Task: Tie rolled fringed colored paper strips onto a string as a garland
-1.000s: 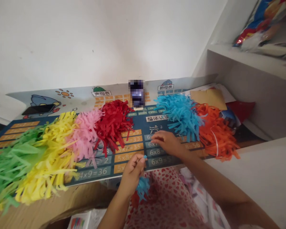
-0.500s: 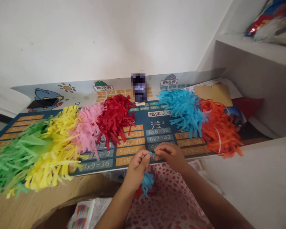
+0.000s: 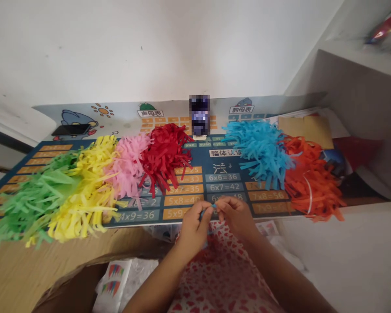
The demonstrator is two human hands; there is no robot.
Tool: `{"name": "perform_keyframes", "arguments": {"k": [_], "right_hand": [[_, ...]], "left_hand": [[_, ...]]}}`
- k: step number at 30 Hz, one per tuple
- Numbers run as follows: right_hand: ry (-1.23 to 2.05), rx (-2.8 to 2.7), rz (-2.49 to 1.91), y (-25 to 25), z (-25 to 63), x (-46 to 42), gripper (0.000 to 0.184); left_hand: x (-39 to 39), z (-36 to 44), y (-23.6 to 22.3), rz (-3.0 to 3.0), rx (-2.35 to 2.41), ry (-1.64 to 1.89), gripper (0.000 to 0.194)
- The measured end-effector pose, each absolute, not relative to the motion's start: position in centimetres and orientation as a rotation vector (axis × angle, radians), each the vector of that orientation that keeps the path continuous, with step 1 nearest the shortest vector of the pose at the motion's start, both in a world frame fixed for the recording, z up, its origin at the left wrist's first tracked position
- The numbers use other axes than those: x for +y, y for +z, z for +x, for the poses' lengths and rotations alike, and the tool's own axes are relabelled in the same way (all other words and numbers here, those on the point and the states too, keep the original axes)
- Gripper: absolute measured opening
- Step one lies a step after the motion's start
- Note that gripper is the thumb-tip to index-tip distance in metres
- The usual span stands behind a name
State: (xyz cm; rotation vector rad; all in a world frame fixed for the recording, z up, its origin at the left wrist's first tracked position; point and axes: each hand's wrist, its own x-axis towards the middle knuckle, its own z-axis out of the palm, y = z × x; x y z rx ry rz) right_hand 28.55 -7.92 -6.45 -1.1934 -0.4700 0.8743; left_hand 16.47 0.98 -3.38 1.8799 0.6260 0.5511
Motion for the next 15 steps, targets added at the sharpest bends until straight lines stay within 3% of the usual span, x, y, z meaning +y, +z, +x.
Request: {"name": "perform_keyframes", "arguments": {"k": [15], "right_hand": [[0.567,-0.948,-1.539,-4.6,29.2,-9.1,0.023]], "left_hand": [[1.8,15.8,-2.5,2.076,0.503,0.381,0.022]]}}
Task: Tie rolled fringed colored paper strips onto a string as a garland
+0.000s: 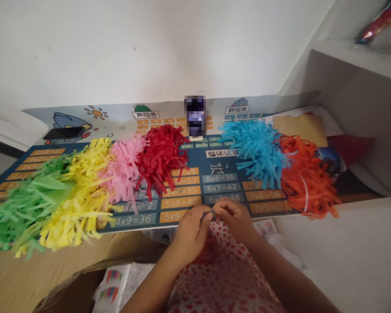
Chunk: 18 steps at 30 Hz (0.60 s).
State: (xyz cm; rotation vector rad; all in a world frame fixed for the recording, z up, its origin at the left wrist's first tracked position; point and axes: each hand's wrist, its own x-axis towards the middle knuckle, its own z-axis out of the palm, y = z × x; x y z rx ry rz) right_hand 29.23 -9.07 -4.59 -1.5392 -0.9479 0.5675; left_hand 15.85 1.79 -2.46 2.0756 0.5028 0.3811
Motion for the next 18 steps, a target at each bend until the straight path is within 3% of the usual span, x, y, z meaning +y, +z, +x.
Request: {"name": "perform_keyframes", "arguments": {"k": [5,11,18], "right_hand": [[0.523,-1.006,-1.568,-4.35,29.28,-9.10,0.019],[0.748,-0.912,-1.436,-4.64,29.95,-9.39,0.021],[0.586,-0.979,-1.546,-4.34,29.27,-9.83,0.022]], "left_hand": [[1.69,15.60,-2.47,2.088,0.509,0.323,0.021],[1.96,15.77,-2.36,2.139,0.481,0.337,0.021],[1.68,16.15,-2.79,2.133,0.504,0.380,0.020]]}}
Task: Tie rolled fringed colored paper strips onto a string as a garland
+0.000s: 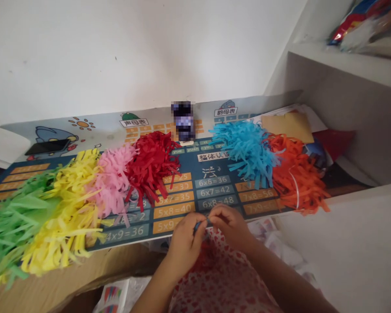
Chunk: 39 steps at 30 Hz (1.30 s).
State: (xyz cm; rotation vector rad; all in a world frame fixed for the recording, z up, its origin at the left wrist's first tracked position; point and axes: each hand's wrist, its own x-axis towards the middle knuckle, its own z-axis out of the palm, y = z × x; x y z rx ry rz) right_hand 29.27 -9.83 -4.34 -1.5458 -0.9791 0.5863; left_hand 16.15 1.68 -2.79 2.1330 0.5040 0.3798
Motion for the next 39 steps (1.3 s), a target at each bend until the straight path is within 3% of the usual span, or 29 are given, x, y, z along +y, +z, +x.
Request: {"name": "perform_keyframes", "arguments": {"k": [10,23,34,39], "right_hand": [[0.478,-1.016,-1.576,-4.5,29.3,-10.3,0.014],[0.444,-1.041,-1.549,-4.7,29.3,-10.7,0.026],[0.698,-0.819,-1.412,-4.3,29.6,-10.5,0.015],[0.552,-0.988,-1.478,-3.7,29.5,-10.5,0.014]], "left_hand": [[1.1,16.3,-2.7,2.166,0.504,0.481,0.016],[0.9,16.1,-2.2,2.094,0.446,0.508,0.014],[1.6,16.0,-2.3,2.068,0.493,0.594,0.008],[1.7,16.4,-1.4,2.057,0.467,0.592,0.008]]}}
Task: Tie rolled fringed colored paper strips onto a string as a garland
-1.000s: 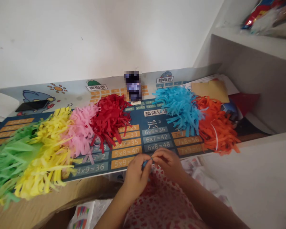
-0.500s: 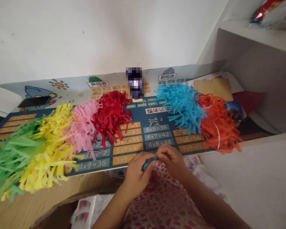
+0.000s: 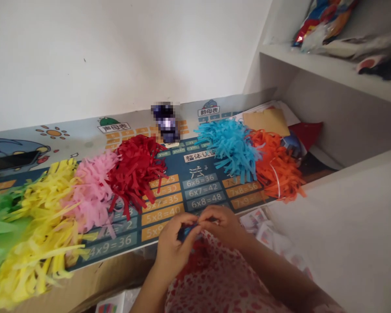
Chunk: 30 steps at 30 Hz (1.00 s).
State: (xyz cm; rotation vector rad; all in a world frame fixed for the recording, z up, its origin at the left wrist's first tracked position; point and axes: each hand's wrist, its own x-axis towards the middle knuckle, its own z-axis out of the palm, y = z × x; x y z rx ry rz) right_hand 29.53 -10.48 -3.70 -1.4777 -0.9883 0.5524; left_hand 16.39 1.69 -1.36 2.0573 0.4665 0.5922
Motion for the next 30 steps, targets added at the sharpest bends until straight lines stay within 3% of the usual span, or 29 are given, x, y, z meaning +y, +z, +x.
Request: {"name": "perform_keyframes", "arguments": {"k": [6,16,19,22,25,30], "right_hand": [[0.539,-1.051,-1.389,-3.5,29.4,-10.7,0.023],[0.502,-0.994,-1.532,-2.6,29.6,-10.7,0.016],[0.628,-0.908,-1.430,-3.2,29.7,-10.6,0.010],[0.729,-0.844,-1.317,-4.1,29.6,-10.5,0.023],[0.608,-0.919,-1.368,-4.5,29.6,-10.2,0.012],[0.466,-0.975,-1.456,-4.0,29.6,-10.0,0.011]], "left_hand": [[1.7,16.6,-1.2,2.082,0.373,0.604,0.007],[2.9,15.9,-2.1,2.129,0.399,0.609,0.005],[2.6,15.9,-2.1,1.978,0.531,0.550,0.009],[1.9,16.1,-2.3,1.637,0.639,0.469,0.016],[1.5,16.5,-2.4,1.396,0.652,0.440,0.018],[1.3,16.9,-2.2,1.367,0.636,0.460,0.016]]}}
